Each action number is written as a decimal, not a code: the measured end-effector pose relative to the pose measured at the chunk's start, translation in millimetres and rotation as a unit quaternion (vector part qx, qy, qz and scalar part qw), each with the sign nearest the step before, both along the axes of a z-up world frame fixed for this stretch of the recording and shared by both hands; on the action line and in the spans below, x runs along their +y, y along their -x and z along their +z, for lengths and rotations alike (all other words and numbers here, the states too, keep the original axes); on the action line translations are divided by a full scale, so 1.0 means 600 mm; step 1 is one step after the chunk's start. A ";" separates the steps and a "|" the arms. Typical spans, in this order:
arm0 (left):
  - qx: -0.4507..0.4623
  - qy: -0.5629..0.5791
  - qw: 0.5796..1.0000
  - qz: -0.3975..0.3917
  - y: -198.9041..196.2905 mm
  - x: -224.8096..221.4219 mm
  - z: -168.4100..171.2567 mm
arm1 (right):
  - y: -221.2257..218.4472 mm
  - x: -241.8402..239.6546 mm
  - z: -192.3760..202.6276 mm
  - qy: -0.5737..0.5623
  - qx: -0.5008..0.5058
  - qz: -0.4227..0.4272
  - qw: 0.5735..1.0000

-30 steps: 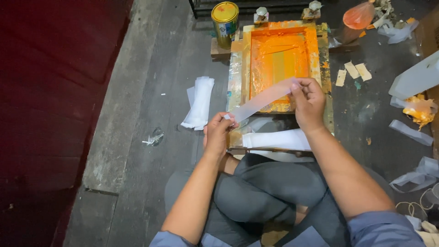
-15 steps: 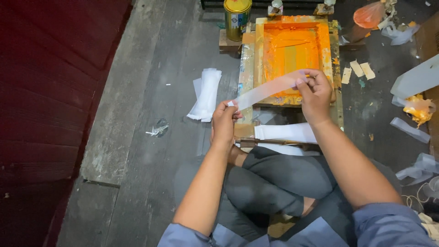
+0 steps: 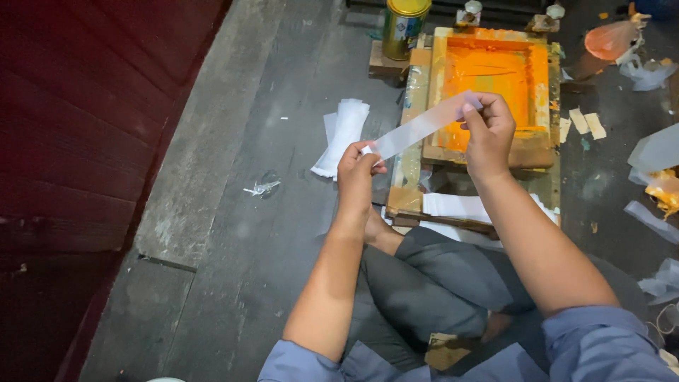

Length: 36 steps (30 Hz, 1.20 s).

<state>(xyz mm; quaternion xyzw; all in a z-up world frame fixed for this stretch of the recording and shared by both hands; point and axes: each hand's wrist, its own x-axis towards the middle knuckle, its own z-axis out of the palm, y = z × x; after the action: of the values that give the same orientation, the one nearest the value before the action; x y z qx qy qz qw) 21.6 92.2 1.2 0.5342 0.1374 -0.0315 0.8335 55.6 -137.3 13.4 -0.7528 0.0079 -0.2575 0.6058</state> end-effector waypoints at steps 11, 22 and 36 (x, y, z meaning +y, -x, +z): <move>-0.028 -0.285 0.954 -0.084 0.001 0.075 0.052 | -0.047 0.081 0.019 0.030 0.021 0.037 0.999; 0.093 -0.501 0.842 -0.176 -0.077 0.084 -0.130 | -0.173 0.149 -0.042 0.287 0.128 0.095 0.944; 0.230 -0.339 0.901 -0.145 -0.096 0.041 -0.170 | -0.225 0.244 -0.137 0.645 0.137 0.111 0.743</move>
<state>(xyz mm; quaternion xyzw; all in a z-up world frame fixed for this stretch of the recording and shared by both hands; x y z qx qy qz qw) 78.9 116.6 -100.7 0.7762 0.2491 -0.2255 0.5334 190.7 8.9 -69.0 -0.9866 -0.1611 -0.0261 -0.0081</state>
